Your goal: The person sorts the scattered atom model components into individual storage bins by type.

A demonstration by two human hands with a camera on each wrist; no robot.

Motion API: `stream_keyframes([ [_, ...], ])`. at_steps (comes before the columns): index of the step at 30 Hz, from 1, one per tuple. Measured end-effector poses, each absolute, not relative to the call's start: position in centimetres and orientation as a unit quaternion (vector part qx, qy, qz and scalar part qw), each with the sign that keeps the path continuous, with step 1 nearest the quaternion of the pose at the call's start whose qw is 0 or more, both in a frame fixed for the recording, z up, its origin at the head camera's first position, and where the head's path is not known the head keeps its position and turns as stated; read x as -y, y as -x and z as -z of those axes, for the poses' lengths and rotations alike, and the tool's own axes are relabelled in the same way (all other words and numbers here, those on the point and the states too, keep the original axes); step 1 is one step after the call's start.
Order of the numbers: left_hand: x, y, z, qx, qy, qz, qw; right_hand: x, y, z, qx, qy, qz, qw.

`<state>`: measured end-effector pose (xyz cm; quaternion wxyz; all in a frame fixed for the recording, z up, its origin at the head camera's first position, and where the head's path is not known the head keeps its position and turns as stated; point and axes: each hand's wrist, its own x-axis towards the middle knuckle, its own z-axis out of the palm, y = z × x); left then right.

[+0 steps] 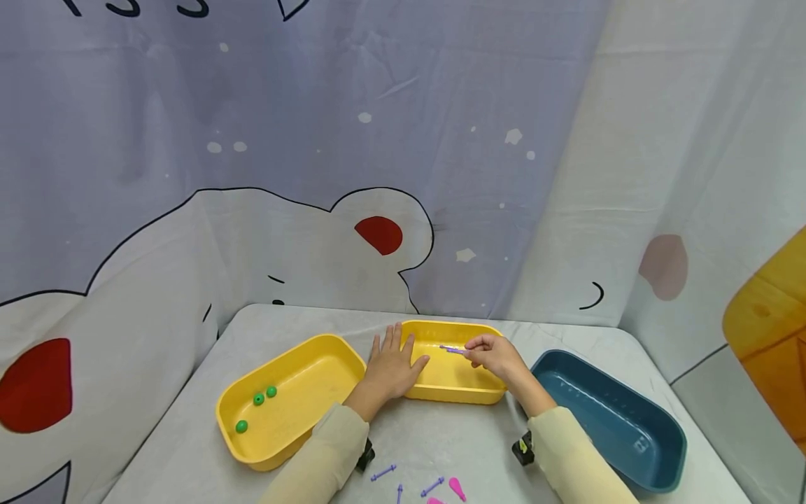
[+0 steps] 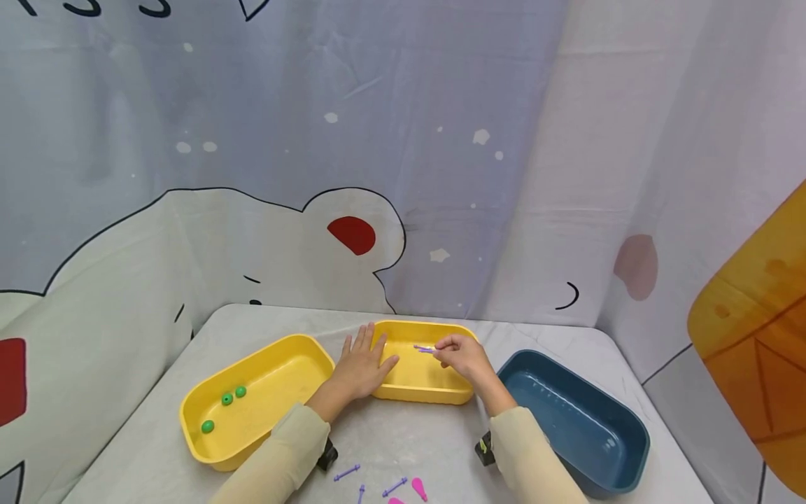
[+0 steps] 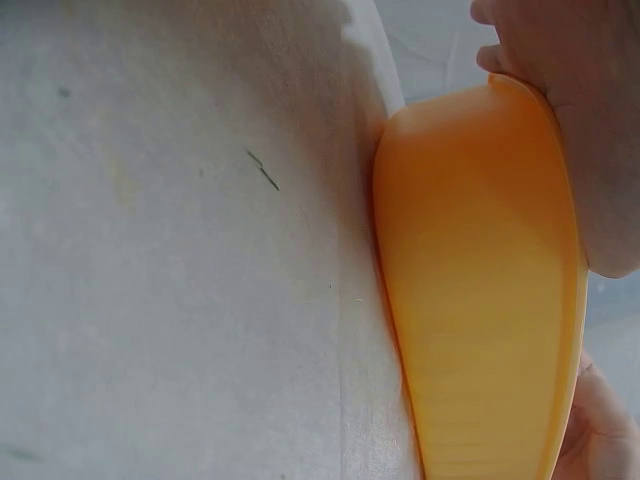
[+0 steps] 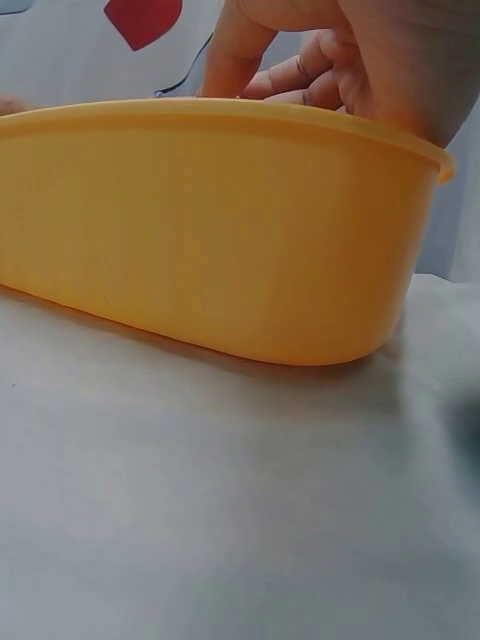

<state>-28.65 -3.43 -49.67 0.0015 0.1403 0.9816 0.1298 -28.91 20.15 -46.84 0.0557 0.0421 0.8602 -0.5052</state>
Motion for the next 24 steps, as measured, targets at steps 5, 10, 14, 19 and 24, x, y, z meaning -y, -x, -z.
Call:
stream_keyframes([
  [5,3.4,28.7,49.6,-0.981,-0.138,-0.136,0.004,-20.1,29.4,47.0,-0.862,-0.048,0.502,0.057],
  [10,3.5,28.7,49.5,-0.981,-0.140,-0.136,0.002,-20.1,29.6,46.9,-0.856,-0.050,0.511,0.057],
  [14,3.5,28.7,49.6,-0.981,-0.141,-0.134,0.000,-19.9,29.6,46.9,-0.852,-0.050,0.519,0.047],
  [19,3.5,28.7,49.8,-0.981,-0.139,-0.134,0.002,-19.4,28.9,46.8,-0.851,-0.023,0.523,0.035],
  [24,3.4,28.7,49.8,-0.982,-0.137,-0.130,0.003,-18.7,27.8,46.7,-0.848,0.008,0.529,0.031],
])
